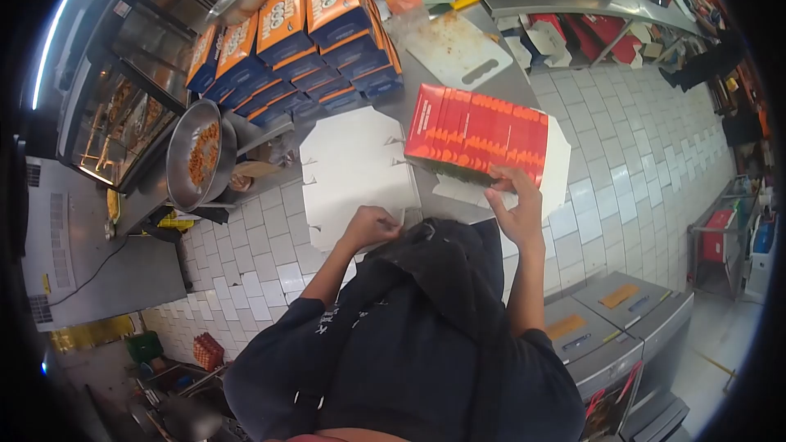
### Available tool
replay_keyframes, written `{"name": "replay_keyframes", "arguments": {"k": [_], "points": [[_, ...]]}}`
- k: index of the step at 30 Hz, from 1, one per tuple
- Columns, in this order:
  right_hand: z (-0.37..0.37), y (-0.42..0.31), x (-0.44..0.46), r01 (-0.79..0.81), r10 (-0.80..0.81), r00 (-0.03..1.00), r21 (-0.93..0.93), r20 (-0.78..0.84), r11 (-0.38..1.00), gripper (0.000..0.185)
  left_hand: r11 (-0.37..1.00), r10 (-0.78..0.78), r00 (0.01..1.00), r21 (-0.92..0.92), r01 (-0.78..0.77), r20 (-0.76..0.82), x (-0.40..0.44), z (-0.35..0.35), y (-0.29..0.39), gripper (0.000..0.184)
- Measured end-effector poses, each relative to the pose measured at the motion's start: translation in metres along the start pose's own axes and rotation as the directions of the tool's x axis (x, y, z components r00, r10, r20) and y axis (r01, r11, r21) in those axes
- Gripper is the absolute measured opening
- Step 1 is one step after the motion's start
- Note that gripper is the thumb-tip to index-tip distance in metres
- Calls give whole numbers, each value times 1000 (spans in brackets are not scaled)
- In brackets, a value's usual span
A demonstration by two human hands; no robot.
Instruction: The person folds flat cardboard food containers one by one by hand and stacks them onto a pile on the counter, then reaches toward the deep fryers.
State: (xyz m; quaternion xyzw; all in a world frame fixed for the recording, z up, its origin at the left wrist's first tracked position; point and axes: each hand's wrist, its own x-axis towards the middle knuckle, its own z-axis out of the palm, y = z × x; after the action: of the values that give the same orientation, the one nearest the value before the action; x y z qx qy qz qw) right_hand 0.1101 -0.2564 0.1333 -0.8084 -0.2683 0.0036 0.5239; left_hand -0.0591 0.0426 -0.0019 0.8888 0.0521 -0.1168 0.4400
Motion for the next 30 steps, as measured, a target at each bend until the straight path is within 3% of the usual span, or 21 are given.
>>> {"name": "replay_keyframes", "arguments": {"k": [3,5,7,8,11,18,25,28,30], "points": [[6,-3,-2,17,-15,999,-55,34,998,36,988,136,983,-57,-144,-121,1,7,-4,27],[9,-9,1,17,-10,998,-97,67,995,35,981,76,990,-166,-96,-121,0,10,-5,34],[12,-15,5,13,-3,997,-123,81,992,34,990,126,974,80,-113,-189,2,0,10,44],[13,-17,6,25,-12,995,-130,97,991,34,964,223,960,187,-191,-168,3,0,8,48],[17,-20,7,40,-20,991,-150,130,988,34,913,321,941,297,-278,-106,10,-1,6,49],[21,-25,7,49,-13,983,-189,185,981,34,957,223,969,212,-198,-102,11,3,-1,44],[21,-27,12,67,-11,968,-221,249,973,37,925,302,939,290,-246,-166,10,10,1,39],[21,-30,16,64,-2,962,-219,273,974,37,935,285,947,259,-241,-147,10,10,-6,39],[21,-30,17,50,10,960,-209,279,977,37,930,187,982,321,-176,-4,15,13,-16,38]]}}
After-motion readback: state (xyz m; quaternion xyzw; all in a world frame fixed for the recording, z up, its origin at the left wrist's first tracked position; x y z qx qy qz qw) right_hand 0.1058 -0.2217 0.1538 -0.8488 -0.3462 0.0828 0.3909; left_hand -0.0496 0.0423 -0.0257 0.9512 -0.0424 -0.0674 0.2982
